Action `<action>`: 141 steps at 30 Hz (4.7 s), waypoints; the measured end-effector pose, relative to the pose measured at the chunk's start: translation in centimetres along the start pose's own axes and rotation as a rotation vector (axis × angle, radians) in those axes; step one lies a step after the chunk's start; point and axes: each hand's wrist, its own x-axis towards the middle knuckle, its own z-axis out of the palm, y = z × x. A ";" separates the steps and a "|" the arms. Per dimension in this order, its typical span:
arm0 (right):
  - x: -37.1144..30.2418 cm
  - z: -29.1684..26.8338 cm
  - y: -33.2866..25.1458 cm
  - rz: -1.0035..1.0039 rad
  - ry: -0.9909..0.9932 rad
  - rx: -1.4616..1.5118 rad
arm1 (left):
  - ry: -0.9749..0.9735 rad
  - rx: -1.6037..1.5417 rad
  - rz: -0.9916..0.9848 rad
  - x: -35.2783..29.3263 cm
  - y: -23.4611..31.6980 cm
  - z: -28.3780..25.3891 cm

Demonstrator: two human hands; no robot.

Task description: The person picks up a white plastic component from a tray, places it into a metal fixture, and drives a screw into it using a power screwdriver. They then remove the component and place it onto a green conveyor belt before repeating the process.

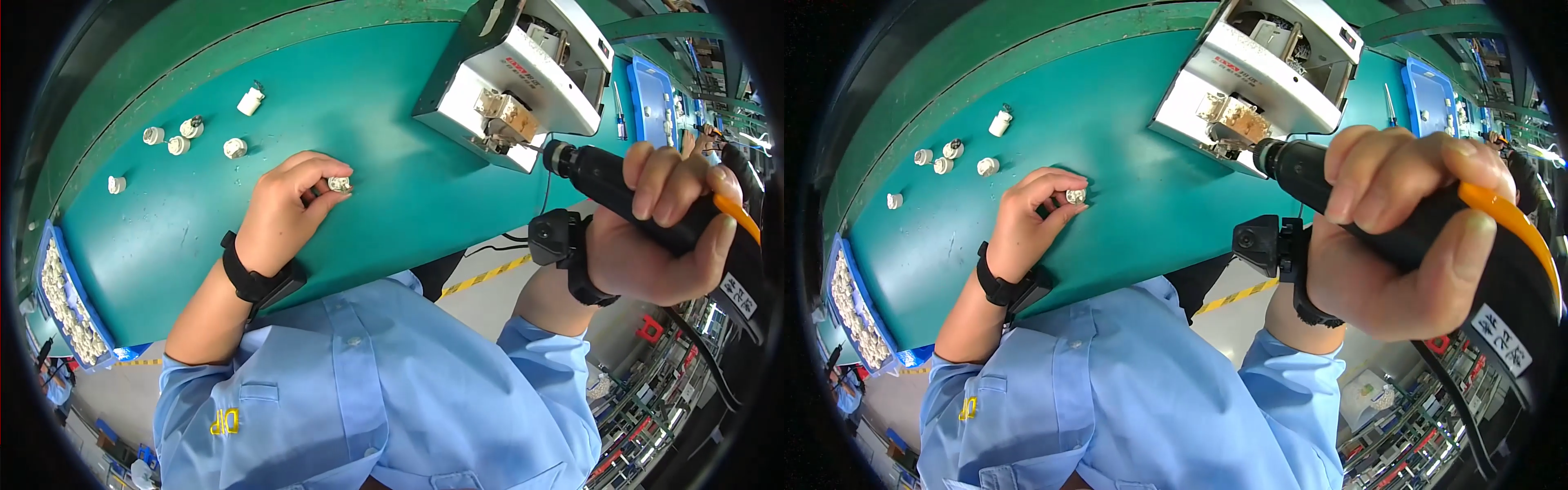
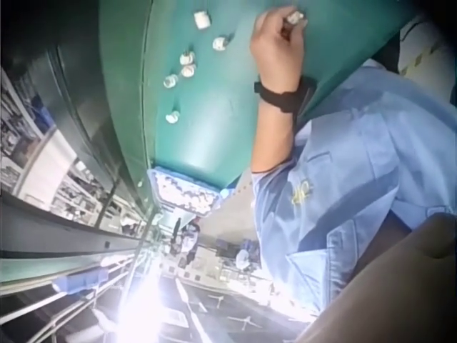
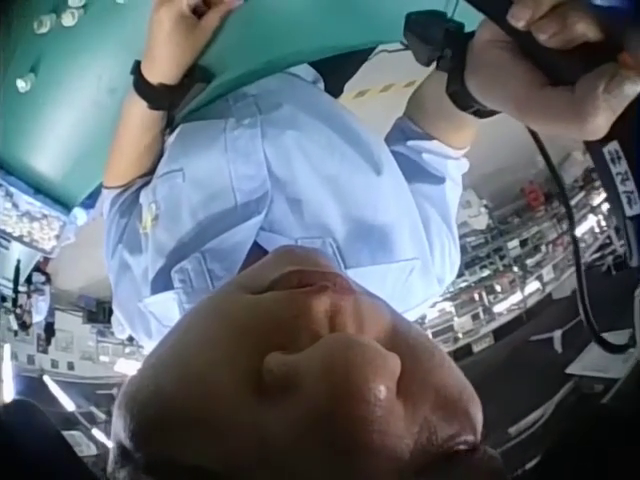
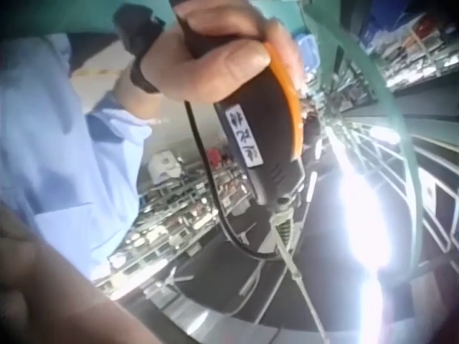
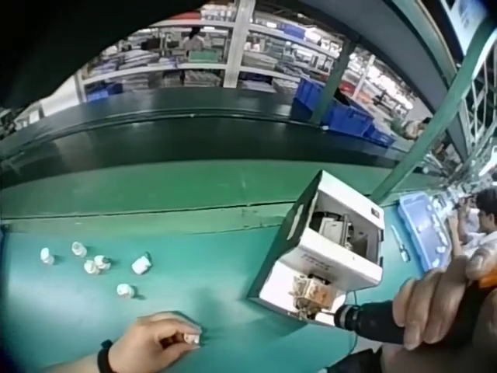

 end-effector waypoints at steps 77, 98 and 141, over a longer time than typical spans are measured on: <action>-0.8 1.1 1.3 -0.045 0.086 -0.060 | 0.013 -0.056 -0.019 -0.1 -0.8 0.3; 2.5 3.6 3.4 0.469 0.301 0.310 | 0.013 -0.037 -0.007 -0.2 -1.0 0.0; -2.1 2.8 -3.0 -0.146 0.279 0.063 | 0.246 0.747 0.023 11.4 2.2 -12.8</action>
